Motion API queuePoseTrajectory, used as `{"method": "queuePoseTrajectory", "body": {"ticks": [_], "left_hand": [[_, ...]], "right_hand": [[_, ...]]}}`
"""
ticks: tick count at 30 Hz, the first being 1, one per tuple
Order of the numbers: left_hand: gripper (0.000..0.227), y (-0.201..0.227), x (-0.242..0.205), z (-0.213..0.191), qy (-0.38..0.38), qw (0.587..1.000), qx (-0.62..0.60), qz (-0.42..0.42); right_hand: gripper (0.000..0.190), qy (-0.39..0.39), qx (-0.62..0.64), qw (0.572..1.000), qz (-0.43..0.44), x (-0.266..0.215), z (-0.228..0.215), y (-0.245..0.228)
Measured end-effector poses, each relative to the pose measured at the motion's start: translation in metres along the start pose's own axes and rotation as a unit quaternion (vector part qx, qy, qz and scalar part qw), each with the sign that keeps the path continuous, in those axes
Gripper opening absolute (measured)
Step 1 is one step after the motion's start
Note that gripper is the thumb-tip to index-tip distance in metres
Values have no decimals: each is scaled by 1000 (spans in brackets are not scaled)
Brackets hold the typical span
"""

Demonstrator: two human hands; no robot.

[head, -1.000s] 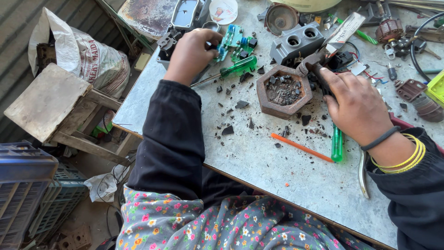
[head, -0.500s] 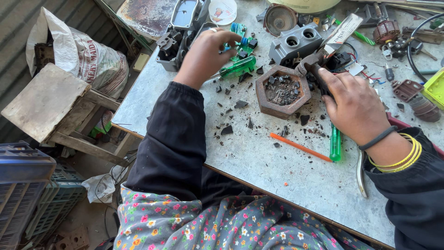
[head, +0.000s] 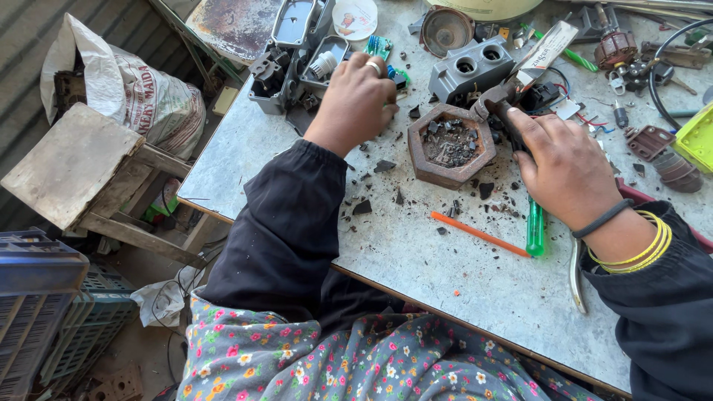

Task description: The person uses a hammer to repeatedly strike a small black plastic component held in a metal vise on a cluttered workbench. They adjust the component's position and continue hammering to break it apart, with debris accumulating on the table.

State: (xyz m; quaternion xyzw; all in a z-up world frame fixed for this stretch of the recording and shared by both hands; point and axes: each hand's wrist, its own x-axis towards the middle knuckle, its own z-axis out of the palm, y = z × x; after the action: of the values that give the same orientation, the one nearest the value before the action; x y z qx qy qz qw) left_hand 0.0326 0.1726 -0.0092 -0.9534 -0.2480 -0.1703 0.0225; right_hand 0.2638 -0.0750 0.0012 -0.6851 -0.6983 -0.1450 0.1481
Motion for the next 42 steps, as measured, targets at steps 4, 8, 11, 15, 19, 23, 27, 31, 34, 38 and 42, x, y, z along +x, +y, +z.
{"method": "queuePoseTrajectory", "body": {"ticks": [4,8,11,15,19,23,27,31,34,38,42], "left_hand": [[15,0,-4,-7,58,997,-40,32],[11,2,-6,-16,9,996,-73,43],[10,-2,-7,-20,-27,999,-8,27],[28,-5,-6,-13,42,993,-101,47],[38,7,3,6,32,994,-53,90],[35,6,5,7,22,995,-50,86],[28,-12,-4,-8,73,994,-71,29],[28,-27,-15,-18,199,978,-67,18],[17,-33,-19,-16,189,981,-35,-27],[31,-35,-16,-8,103,989,28,-102],[30,-33,-16,-2,147,986,-49,-57]], "right_hand": [[68,2,-4,1000,-1,0,0,1],[68,0,-5,1000,0,0,0,0],[67,1,-9,1000,-1,0,0,0],[68,-5,-14,1000,2,0,0,0],[68,0,-8,1000,0,-1,0,0],[68,-1,-3,1000,2,0,0,0],[68,4,-10,1000,-1,0,0,0],[68,6,-16,1000,-7,-1,1,1],[68,-2,-15,1000,1,-2,1,1],[68,1,-11,1000,-1,-2,0,1],[67,-1,-8,1000,-1,0,0,0]]}}
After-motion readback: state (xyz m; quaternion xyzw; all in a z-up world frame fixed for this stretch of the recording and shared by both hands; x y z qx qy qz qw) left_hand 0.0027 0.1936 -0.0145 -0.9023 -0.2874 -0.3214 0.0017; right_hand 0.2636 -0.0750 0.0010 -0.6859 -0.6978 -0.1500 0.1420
